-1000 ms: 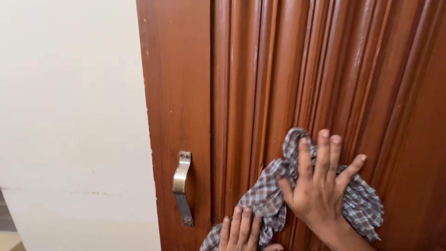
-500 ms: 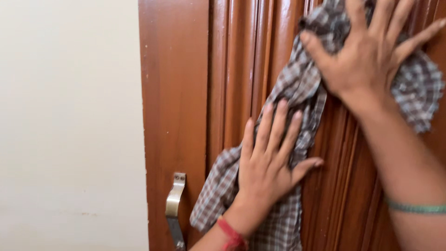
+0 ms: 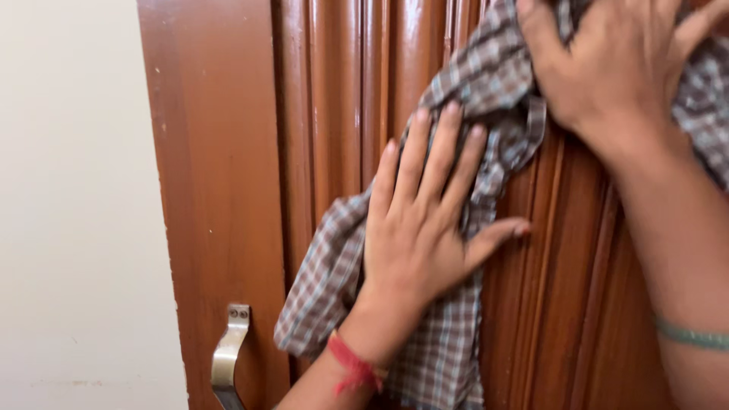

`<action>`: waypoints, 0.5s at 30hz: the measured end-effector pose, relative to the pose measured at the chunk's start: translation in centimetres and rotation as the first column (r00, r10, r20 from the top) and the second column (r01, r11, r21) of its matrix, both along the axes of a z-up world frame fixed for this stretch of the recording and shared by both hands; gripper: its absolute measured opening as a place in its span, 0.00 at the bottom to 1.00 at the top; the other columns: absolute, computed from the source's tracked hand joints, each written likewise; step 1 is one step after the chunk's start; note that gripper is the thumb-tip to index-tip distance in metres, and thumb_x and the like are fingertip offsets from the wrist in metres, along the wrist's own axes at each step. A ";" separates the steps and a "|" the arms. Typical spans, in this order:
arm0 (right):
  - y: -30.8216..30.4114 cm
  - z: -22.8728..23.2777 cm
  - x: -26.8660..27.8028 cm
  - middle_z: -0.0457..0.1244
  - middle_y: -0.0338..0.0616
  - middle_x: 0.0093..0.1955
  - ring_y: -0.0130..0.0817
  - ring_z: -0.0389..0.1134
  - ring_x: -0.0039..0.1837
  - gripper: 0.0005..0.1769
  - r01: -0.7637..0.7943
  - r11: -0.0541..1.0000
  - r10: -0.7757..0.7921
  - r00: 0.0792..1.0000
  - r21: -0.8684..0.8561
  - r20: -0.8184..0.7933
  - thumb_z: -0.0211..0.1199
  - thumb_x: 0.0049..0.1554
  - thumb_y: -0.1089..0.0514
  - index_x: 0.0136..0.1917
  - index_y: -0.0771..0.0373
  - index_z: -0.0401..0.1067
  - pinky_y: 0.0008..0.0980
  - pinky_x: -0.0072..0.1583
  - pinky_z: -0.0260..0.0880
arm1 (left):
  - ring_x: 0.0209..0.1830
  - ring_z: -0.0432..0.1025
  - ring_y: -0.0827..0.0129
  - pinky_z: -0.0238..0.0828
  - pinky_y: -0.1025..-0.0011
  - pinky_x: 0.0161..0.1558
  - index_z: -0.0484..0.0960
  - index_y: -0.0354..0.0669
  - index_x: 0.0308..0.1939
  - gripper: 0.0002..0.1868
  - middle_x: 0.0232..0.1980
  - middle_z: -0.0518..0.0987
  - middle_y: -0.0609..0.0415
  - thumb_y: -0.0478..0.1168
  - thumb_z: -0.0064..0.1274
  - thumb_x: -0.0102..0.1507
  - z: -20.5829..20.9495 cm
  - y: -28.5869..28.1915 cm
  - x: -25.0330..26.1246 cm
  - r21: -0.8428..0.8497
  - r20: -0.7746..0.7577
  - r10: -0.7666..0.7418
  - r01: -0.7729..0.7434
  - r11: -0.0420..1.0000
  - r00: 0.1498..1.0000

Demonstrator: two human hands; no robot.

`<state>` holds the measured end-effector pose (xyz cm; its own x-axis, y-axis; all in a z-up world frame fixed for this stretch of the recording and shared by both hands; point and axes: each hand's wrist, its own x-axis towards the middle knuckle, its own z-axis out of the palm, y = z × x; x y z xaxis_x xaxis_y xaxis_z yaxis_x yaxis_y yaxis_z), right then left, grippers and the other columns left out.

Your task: The person wipes a wooden door with a checkered cloth, moving from the bottom edge upward across the panels, handle, and latch area. The person continues to wipe the lower sections and around the lock mechanism.

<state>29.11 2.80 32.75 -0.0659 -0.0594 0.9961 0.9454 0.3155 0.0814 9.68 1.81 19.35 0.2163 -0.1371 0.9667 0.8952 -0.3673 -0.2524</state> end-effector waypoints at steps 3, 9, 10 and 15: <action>-1.5 -3.5 0.0 0.38 0.59 0.87 0.59 0.28 0.84 0.50 0.056 0.996 -0.057 0.998 -0.071 -0.010 0.46 0.67 0.22 0.81 0.64 0.53 0.83 0.70 0.14 | 0.83 0.52 0.56 0.46 0.55 0.80 0.67 0.47 0.78 0.49 0.82 0.59 0.52 0.77 0.36 0.65 -4.0 -0.5 -0.3 -0.038 -0.027 0.015 -0.016 0.999 1.000; -2.6 -11.6 0.1 0.27 0.41 0.91 0.47 0.20 0.88 0.57 0.191 0.942 -0.210 0.977 -0.275 -0.044 0.46 0.59 0.19 0.87 0.52 0.38 0.75 0.76 0.09 | 0.81 0.55 0.57 0.46 0.53 0.78 0.70 0.49 0.75 0.44 0.80 0.63 0.53 0.75 0.36 0.67 -12.9 -0.7 1.7 -0.086 0.026 0.058 -0.056 0.995 0.998; -2.5 -12.9 0.1 0.26 0.41 0.91 0.46 0.19 0.88 0.58 0.196 0.938 -0.217 0.975 -0.287 -0.042 0.47 0.59 0.19 0.87 0.53 0.38 0.74 0.75 0.09 | 0.81 0.55 0.57 0.46 0.53 0.78 0.70 0.50 0.75 0.43 0.79 0.64 0.54 0.74 0.36 0.67 -14.7 -0.5 2.3 -0.101 0.037 0.072 -0.068 0.993 0.997; -1.5 -21.3 1.0 0.24 0.45 0.88 0.44 0.18 0.87 0.61 0.166 0.962 -0.159 0.986 -0.218 0.050 0.53 0.54 0.22 0.82 0.58 0.32 0.75 0.73 0.05 | 0.80 0.54 0.55 0.44 0.50 0.76 0.71 0.52 0.73 0.42 0.77 0.64 0.51 0.75 0.32 0.68 -25.4 0.9 4.2 -0.093 0.021 0.068 -0.066 0.994 0.997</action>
<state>30.07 1.33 11.42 -0.0882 0.1761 0.9804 0.9836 0.1712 0.0577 13.85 2.71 -6.03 0.1988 -0.0334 0.9795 0.9238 -0.3273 -0.1987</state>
